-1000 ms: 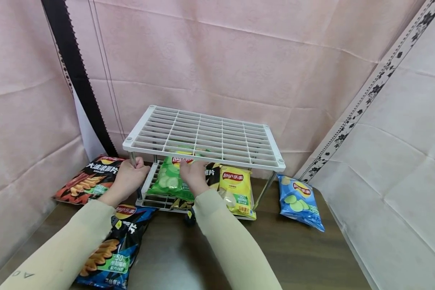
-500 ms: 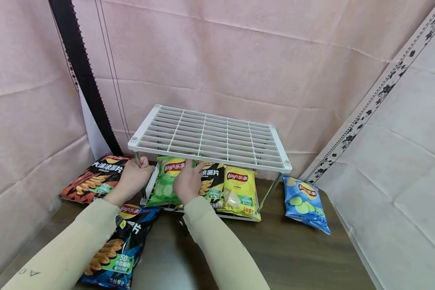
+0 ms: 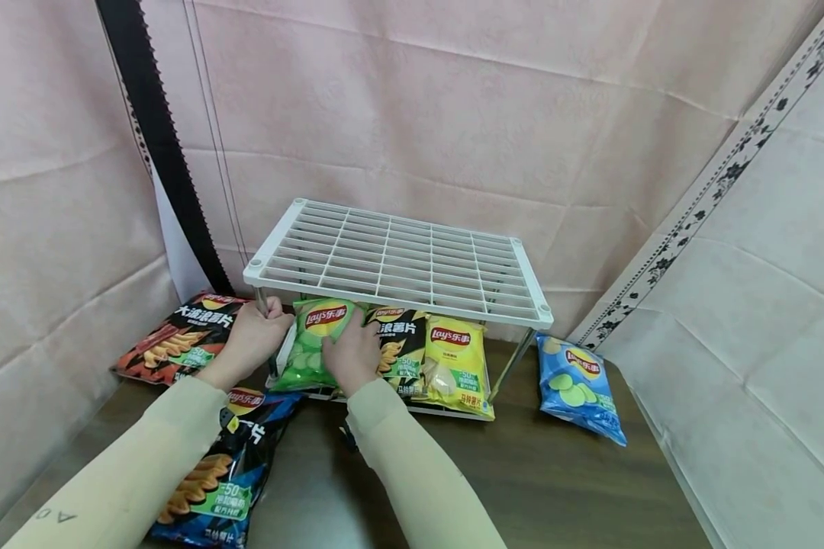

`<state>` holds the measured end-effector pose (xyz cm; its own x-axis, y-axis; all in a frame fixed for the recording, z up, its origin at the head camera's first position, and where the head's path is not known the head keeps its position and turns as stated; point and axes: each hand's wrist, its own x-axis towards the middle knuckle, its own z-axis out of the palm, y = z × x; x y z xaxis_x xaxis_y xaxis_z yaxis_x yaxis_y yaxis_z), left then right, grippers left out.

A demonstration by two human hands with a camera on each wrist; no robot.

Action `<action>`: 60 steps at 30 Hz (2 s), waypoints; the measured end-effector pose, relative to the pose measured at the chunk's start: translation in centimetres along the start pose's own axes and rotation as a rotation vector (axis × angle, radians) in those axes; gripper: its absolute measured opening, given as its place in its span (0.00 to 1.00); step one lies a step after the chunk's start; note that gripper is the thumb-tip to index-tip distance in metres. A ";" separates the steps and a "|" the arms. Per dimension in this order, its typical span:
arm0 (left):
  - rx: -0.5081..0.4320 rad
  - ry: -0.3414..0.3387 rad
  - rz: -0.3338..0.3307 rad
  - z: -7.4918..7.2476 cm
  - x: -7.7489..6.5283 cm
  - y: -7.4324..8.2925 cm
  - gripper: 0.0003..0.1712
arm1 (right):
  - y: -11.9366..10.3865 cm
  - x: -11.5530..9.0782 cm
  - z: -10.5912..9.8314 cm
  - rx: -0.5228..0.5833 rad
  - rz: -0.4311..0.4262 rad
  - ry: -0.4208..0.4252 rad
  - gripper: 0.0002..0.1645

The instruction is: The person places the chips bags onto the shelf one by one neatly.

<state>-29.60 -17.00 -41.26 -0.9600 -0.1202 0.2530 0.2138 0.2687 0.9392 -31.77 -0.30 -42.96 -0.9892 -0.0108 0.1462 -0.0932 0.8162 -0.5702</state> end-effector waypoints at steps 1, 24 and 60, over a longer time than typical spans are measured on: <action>0.002 0.001 0.000 0.0 0.0 0.0 0.18 | 0.0 0.0 0.1 0.002 0.007 0.015 0.49; 0.001 0.027 -0.014 0.0 0.3 0.1 0.20 | -0.6 -0.4 1.1 0.001 -0.011 0.145 0.36; 0.026 -0.002 0.008 -0.1 0.0 0.0 0.18 | 4.6 -5.2 -7.7 0.190 -0.164 -0.160 0.46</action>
<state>-29.57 -17.13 -41.20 -0.9587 -0.1156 0.2597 0.2166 0.2945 0.9308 -26.16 7.96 -40.15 -0.9632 -0.2365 0.1281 -0.2576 0.6737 -0.6927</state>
